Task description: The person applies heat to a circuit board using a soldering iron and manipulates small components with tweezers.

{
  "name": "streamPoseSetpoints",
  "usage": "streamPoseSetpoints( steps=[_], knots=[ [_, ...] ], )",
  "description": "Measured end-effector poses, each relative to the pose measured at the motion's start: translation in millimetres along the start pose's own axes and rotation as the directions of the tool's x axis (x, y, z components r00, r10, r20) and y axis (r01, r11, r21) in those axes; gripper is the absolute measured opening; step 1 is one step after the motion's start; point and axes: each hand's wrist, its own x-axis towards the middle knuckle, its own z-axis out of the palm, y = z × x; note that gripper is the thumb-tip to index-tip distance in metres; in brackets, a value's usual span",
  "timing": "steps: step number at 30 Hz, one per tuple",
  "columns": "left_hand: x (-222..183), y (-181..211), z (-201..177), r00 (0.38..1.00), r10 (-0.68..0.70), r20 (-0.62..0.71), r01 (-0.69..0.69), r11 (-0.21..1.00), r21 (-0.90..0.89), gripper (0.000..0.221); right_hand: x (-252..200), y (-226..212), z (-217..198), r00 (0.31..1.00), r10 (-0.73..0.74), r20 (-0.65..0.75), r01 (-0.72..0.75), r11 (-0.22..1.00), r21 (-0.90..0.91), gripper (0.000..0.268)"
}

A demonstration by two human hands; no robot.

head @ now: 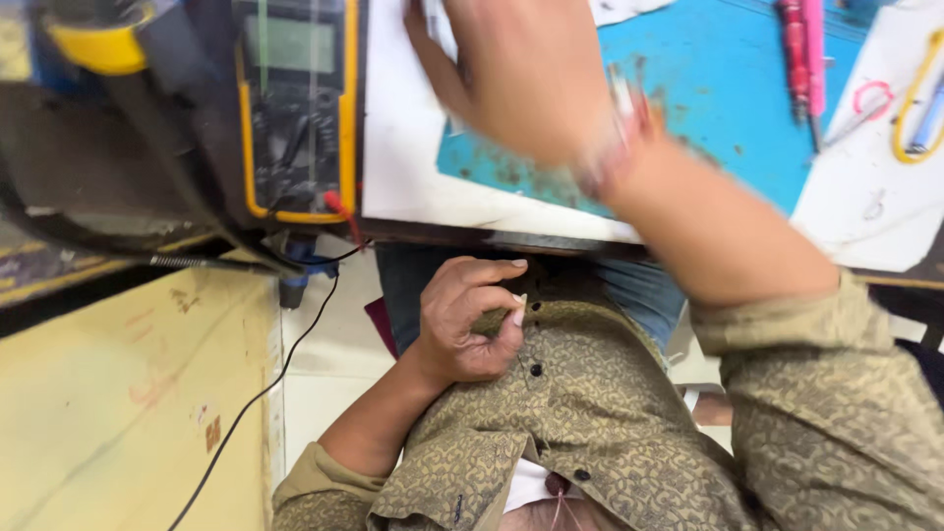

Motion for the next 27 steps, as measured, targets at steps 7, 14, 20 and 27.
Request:
streamPoseSetpoints(
  steps=[7, 14, 20, 27],
  knots=[
    [30.9, -3.7, 19.1, 0.996, 0.065, 0.065, -0.064, 0.998, -0.004, 0.023, -201.0, 2.5, -61.6, 0.792, 0.598, -0.123, -0.57, 0.796, 0.201, 0.013],
    [42.4, 5.5, 33.9, 0.999, 0.037, 0.039, -0.039, 0.998, 0.054, 0.022, -320.3, 66.7, -115.2, 0.832, 0.552, -0.053, -0.467, 0.646, -0.604, 0.038],
    [46.6, 10.8, 41.6, 0.998, 0.033, 0.047, -0.038, 0.994, 0.105, 0.021, -346.2, 97.8, -135.9, 0.873, 0.485, 0.051, -0.379, 0.74, -0.556, 0.027],
    [45.9, 5.0, 30.9, 0.994, -0.051, -0.101, 0.067, 0.984, 0.162, 0.018, -333.2, 62.3, -104.0, 0.594, 0.681, -0.429, -0.622, 0.727, 0.291, 0.015]
  ],
)
